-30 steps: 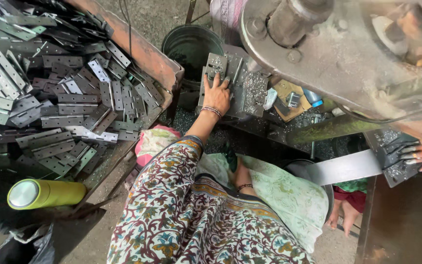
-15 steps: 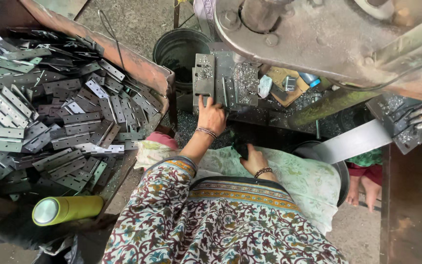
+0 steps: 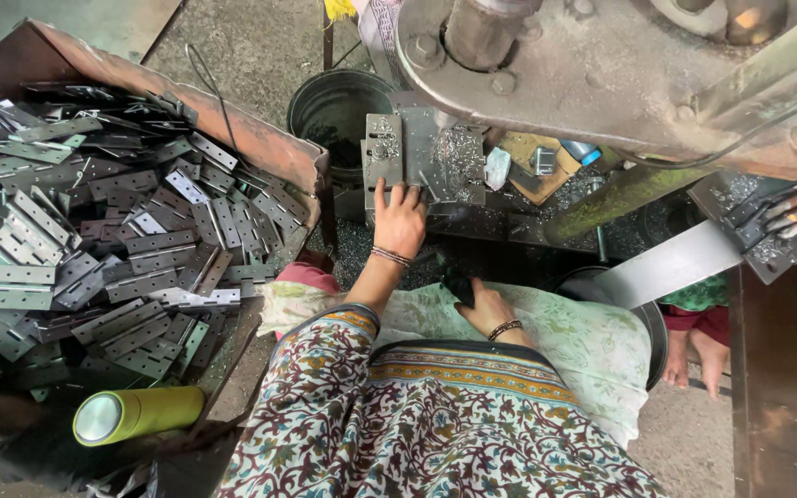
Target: The person repeatedly picks up metal hinge pieces from a bin, places them into a punch press machine, and operates the lever to punch holes. The person then removes the processed pieces and returns them to the bin, continuing the cycle.
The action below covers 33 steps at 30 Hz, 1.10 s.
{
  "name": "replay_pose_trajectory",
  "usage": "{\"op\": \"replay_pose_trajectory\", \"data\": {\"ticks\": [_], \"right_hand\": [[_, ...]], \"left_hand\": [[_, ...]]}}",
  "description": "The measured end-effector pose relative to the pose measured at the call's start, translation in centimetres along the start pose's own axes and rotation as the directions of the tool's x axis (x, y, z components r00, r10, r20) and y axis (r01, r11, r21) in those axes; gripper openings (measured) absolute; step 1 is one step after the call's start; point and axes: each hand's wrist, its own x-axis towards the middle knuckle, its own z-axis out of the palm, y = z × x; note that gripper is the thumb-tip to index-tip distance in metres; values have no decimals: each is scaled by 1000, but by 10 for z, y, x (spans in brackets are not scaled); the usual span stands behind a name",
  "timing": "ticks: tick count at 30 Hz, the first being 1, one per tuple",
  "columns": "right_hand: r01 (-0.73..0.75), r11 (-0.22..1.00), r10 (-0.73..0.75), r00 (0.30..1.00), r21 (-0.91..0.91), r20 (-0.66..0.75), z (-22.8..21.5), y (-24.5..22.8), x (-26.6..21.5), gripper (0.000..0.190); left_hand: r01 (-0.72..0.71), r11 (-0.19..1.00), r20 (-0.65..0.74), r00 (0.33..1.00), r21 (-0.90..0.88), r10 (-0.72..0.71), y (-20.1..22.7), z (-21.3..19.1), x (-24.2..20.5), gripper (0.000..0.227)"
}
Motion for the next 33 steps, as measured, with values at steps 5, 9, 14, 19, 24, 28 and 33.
{"op": "replay_pose_trajectory", "data": {"ticks": [5, 9, 14, 19, 24, 28, 33], "right_hand": [[341, 932, -268, 877, 123, -398, -14, -1, 24, 49], [242, 759, 5, 926, 604, -376, -29, -21, 66, 45], [272, 251, 194, 926, 929, -324, -49, -37, 102, 33], [511, 738, -44, 689, 441, -724, -60, -51, 104, 28], [413, 907, -399, 783, -81, -477, -52, -83, 101, 35], [396, 905, -422, 788, -154, -449, -43, -96, 87, 50], [301, 953, -298, 890, -47, -346, -40, -69, 38, 58]], "left_hand": [[243, 864, -104, 942, -442, -318, -20, 6, -3, 21], [438, 408, 183, 828, -801, -530, -30, 49, -6, 21], [387, -245, 451, 835, -889, -317, -30, 76, 8, 26], [352, 867, 27, 930, -353, -366, -46, 31, 17, 29], [317, 937, 41, 949, -148, -314, -34, 2, 23, 37], [209, 974, 211, 959, -84, -188, -10, 8, 14, 37], [134, 989, 347, 926, 68, -150, -3, 19, 14, 37]]}}
